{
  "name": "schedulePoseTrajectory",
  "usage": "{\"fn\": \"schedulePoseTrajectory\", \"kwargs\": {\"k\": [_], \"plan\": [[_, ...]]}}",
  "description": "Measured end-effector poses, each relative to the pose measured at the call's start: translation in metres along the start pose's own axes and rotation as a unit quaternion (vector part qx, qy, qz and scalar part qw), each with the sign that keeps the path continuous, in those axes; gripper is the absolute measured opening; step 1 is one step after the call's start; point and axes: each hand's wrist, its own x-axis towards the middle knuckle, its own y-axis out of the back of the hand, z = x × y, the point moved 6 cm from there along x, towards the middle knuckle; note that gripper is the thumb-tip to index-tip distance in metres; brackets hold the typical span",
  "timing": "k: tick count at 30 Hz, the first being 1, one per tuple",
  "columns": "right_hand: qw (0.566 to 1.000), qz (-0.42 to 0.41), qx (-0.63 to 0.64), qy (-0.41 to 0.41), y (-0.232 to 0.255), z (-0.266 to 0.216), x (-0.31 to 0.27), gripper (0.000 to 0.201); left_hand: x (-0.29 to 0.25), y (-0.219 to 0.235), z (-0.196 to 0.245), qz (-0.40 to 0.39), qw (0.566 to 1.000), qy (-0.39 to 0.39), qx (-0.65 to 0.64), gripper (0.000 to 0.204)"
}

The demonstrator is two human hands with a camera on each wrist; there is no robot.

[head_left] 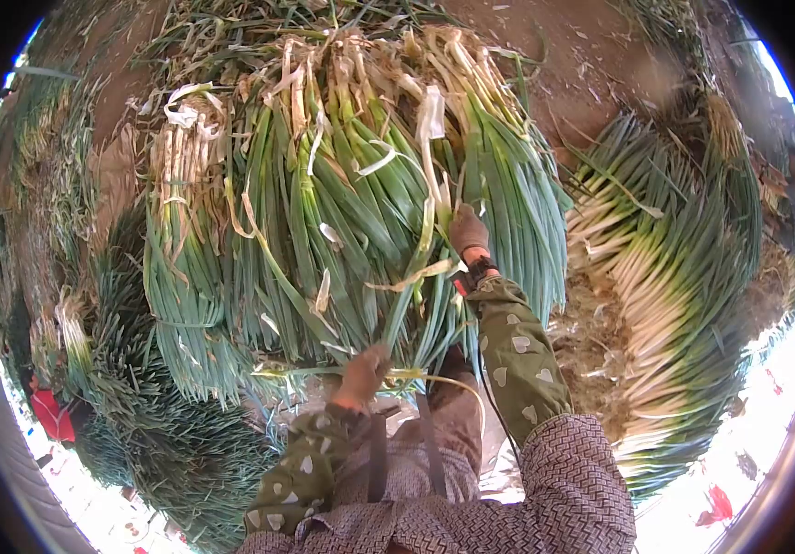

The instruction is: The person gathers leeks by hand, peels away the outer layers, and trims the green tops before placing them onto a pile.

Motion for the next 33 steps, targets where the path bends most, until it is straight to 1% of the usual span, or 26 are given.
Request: {"fn": "schedulePoseTrajectory", "kwargs": {"k": [1, 2, 3, 4, 6, 8, 10, 12, 13, 14, 16, 17, 18, 20, 21, 22, 23, 24, 25, 26, 27, 29, 30, 31, 32, 33], "plan": [[1.0, -0.017, 0.0, 0.009, -0.019, 0.011, 0.012, 0.049, -0.008, -0.007, -0.004, -0.035, 0.999, 0.039, -0.007, 0.034], [0.999, -0.038, 0.0, 0.022, -0.035, 0.013, 0.019, 0.052, -0.019, -0.014, -0.011, -0.045, 0.997, 0.056, -0.003, 0.035], [0.997, -0.07, -0.032, -0.008, -0.037, 0.005, 0.015, 0.054, -0.032, -0.019, -0.019, -0.052, 0.996, 0.076, 0.001, 0.036], [0.997, -0.069, -0.025, -0.007, -0.035, -0.005, 0.008, 0.049, -0.041, -0.019, -0.026, -0.06, 0.994, 0.096, 0.007, 0.037], [0.995, -0.075, -0.063, -0.02, -0.053, -0.001, 0.007, 0.04, -0.053, -0.003, -0.018, -0.085, 0.989, 0.086, 0.081, 0.038], [0.998, -0.032, -0.05, -0.005, -0.051, -0.007, -0.006, 0.033, -0.058, 0.006, -0.018, -0.1, 0.984, 0.075, 0.129, 0.039], [0.999, 0.008, -0.005, 0.05, -0.035, -0.023, -0.024, 0.033, -0.06, 0.013, -0.029, -0.093, 0.982, 0.069, 0.152, 0.039], [0.993, 0.038, 0.041, 0.108, -0.011, -0.049, -0.04, 0.036, -0.055, 0.025, -0.04, -0.053, 0.993, 0.067, 0.082, 0.044], [0.982, 0.058, 0.094, 0.156, 0.011, -0.072, -0.052, 0.036, -0.05, 0.032, -0.041, -0.033, 0.996, 0.066, 0.046, 0.047], [0.976, 0.061, 0.112, 0.177, 0.034, -0.098, -0.062, 0.034, -0.043, 0.049, -0.028, 0.018, 0.999, 0.02, 0.038, 0.05], [0.962, 0.065, 0.151, 0.219, 0.081, -0.158, -0.086, 0.031, -0.024, 0.1, 0.006, 0.12, 0.99, -0.068, 0.026, 0.056], [0.966, 0.064, 0.109, 0.224, 0.094, -0.187, -0.098, 0.026, -0.02, 0.131, 0.033, 0.182, 0.976, -0.112, 0.038, 0.06], [0.963, 0.026, 0.062, 0.259, 0.089, -0.21, -0.106, 0.026, -0.018, 0.163, 0.061, 0.244, 0.956, -0.154, 0.052, 0.064], [0.944, -0.041, -0.036, 0.325, 0.078, -0.249, -0.128, 0.024, -0.018, 0.21, 0.098, 0.321, 0.92, -0.209, 0.08, 0.068], [0.929, -0.076, -0.07, 0.355, 0.069, -0.265, -0.147, 0.024, -0.021, 0.233, 0.115, 0.341, 0.903, -0.226, 0.13, 0.069], [0.913, -0.131, -0.151, 0.355, 0.058, -0.279, -0.169, 0.027, -0.025, 0.257, 0.132, 0.359, 0.883, -0.242, 0.18, 0.07], [0.88, -0.15, -0.195, 0.407, 0.048, -0.289, -0.194, 0.025, -0.031, 0.28, 0.145, 0.376, 0.861, -0.255, 0.23, 0.071], [0.842, -0.169, -0.237, 0.454, 0.039, -0.294, -0.219, 0.022, -0.034, 0.297, 0.149, 0.353, 0.862, -0.23, 0.282, 0.069], [0.823, -0.175, -0.255, 0.476, 0.035, -0.295, -0.239, 0.024, -0.03, 0.301, 0.131, 0.293, 0.891, -0.217, 0.27, 0.061], [0.803, -0.18, -0.274, 0.497, 0.034, -0.295, -0.259, 0.026, -0.032, 0.299, 0.107, 0.234, 0.916, -0.204, 0.256, 0.054], [0.783, -0.184, -0.293, 0.517, 0.033, -0.296, -0.273, 0.028, -0.033, 0.292, 0.071, 0.084, 0.955, -0.111, 0.261, 0.04], [0.756, -0.198, -0.311, 0.54, 0.038, -0.297, -0.291, 0.031, -0.063, 0.279, 0.012, -0.016, 0.981, -0.082, 0.174, 0.042], [0.745, -0.205, -0.319, 0.549, 0.042, -0.298, -0.297, 0.033, -0.083, 0.272, -0.008, -0.011, 0.987, -0.077, 0.142, 0.044], [0.731, -0.203, -0.33, 0.561, 0.047, -0.301, -0.303, 0.034, -0.108, 0.27, -0.013, -0.034, 0.99, -0.056, 0.125, 0.046], [0.721, -0.192, -0.328, 0.579, 0.052, -0.304, -0.309, 0.031, -0.124, 0.251, -0.038, -0.047, 0.989, -0.059, 0.125, 0.048], [0.709, -0.18, -0.325, 0.599, 0.055, -0.307, -0.314, 0.028, -0.147, 0.246, -0.037, -0.04, 0.994, -0.068, 0.072, 0.046]]}}
